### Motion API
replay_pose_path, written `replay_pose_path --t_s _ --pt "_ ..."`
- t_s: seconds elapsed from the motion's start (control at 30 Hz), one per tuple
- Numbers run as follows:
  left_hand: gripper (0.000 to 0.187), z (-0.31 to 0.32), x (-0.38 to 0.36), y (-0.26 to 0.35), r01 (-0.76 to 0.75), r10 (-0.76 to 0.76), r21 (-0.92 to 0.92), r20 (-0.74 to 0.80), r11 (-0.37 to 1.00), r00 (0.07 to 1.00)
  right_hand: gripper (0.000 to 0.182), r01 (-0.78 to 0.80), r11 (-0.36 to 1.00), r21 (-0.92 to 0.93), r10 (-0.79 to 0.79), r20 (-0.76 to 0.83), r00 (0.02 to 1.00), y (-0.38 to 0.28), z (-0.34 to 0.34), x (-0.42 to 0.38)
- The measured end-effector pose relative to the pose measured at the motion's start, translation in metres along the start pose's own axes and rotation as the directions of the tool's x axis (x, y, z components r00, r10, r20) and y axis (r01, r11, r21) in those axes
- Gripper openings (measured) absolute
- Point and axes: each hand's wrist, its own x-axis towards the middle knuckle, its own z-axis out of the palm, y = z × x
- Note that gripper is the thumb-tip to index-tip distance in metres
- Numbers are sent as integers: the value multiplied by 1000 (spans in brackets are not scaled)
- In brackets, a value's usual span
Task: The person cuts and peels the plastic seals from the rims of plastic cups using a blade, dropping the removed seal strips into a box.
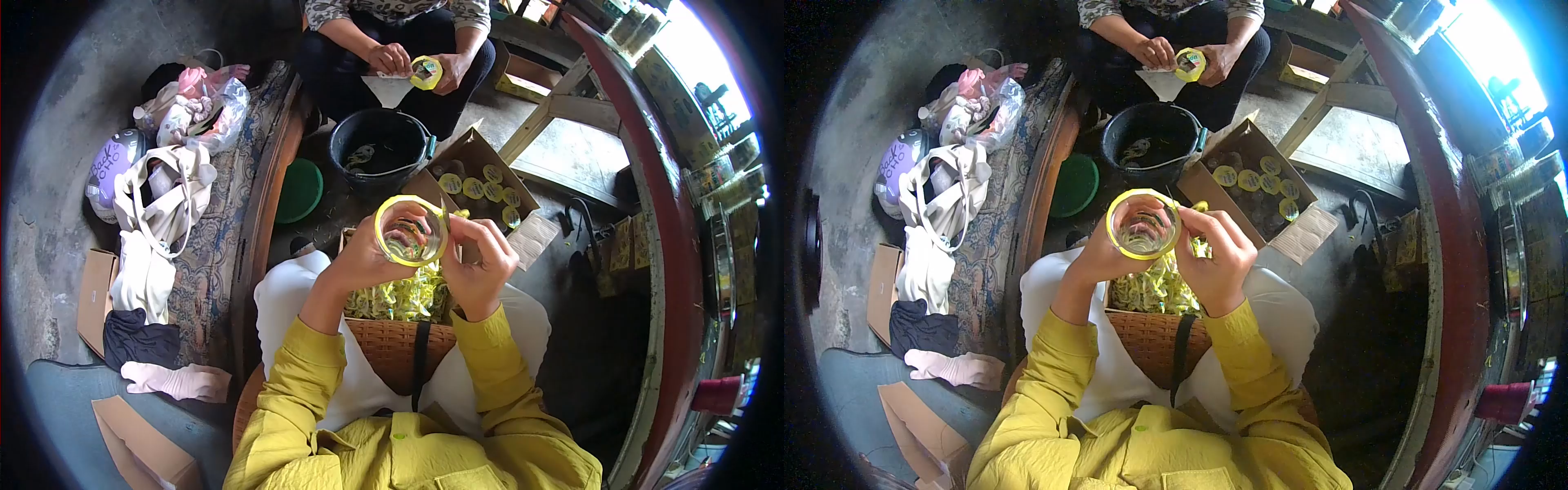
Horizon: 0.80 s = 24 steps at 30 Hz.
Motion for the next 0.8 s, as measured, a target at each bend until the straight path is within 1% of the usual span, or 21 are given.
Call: replay_pose_path --t_s 0.07,0.17,0.27,0.37,0.4,0.5,0.57,0.6,0.7,0.77,0.8 --pt "62 1 0 0 -23 23 -1 -14 1000 1000 21 -23 999 37 23 25 999 1 -2 2" --pt "63 4 1 -3 -39 39 2 -27 999 999 21 -81 994 79 81 5 997 4 -1 1" --pt "63 2 1 -1 -42 42 -5 -38 999 998 21 0 1000 25 0 24 1000 -1 -6 8" --pt "63 0 0 -1 -49 48 -20 -55 999 997 22 149 987 -62 -144 89 986 9 -12 11" --pt "63 0 0 0 -52 51 -26 -63 998 997 23 171 982 -78 -161 113 980 9 -13 12" --pt "66 -1 -1 8 5 4 116 -75 993 997 24 230 965 -125 -208 169 963 8 -15 13" --pt "68 0 -1 10 24 -14 115 -91 993 996 25 266 951 -157 -237 183 954 8 -15 12" --pt "68 0 0 11 34 -22 115 -100 993 995 25 269 950 -160 -239 185 953 8 -14 13" --pt "63 3 -1 11 -58 70 128 -91 990 993 25 270 950 -155 -241 184 953 7 -13 12" --pt "63 5 -1 13 -35 42 110 -59 993 997 25 267 955 -133 -243 172 955 10 -11 11" --pt "62 6 -2 13 -24 28 102 -43 995 999 24 218 971 -95 -203 149 968 9 -11 10"
